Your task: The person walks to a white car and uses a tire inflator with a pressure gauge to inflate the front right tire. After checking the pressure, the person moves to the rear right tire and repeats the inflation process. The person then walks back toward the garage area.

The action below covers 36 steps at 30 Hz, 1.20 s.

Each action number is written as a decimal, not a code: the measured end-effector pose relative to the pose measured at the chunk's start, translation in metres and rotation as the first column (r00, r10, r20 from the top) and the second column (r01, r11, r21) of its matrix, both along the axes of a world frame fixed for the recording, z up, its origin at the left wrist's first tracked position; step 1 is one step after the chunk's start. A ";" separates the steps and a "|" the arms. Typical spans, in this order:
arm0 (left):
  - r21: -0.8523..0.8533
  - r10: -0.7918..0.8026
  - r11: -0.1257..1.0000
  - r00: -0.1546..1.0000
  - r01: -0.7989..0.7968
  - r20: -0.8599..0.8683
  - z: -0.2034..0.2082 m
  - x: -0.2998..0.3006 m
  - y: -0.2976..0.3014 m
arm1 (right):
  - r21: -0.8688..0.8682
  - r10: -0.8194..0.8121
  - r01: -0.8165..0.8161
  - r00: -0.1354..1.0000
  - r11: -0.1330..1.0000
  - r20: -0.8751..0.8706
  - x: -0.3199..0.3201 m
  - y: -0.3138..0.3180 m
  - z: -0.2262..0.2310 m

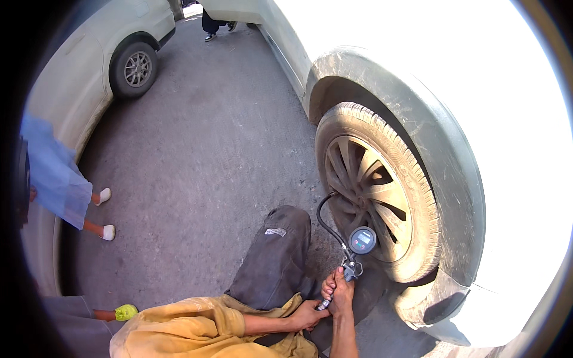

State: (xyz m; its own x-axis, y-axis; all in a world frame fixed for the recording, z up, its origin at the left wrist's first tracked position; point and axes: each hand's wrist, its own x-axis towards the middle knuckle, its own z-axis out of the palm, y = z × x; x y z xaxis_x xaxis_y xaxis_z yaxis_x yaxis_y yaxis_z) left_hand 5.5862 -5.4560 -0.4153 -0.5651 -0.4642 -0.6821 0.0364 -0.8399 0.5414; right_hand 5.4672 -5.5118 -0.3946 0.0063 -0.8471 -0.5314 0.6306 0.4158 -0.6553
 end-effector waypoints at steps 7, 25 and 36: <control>0.034 0.086 0.996 0.969 -0.080 -0.230 0.022 0.028 -0.031 | -0.003 -0.218 0.222 0.958 0.975 0.184 0.002 -0.024 -0.004; -0.192 0.177 0.965 0.984 -0.177 -0.018 0.034 0.038 -0.045 | 0.081 -0.403 0.400 0.854 0.913 0.328 0.025 -0.036 0.012; -0.157 0.256 0.952 0.964 -0.263 -0.066 0.047 0.051 -0.071 | 0.050 -0.319 0.317 0.916 0.947 0.244 0.043 -0.074 0.034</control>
State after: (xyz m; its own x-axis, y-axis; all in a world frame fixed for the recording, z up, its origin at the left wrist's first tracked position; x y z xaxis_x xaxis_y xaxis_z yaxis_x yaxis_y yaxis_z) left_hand 5.6370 -5.5273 -0.3681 -0.4383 -0.7016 -0.5618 0.2686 -0.6988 0.6630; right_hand 5.5104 -5.5855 -0.3611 -0.1312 -0.8209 -0.5558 0.8709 0.1723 -0.4602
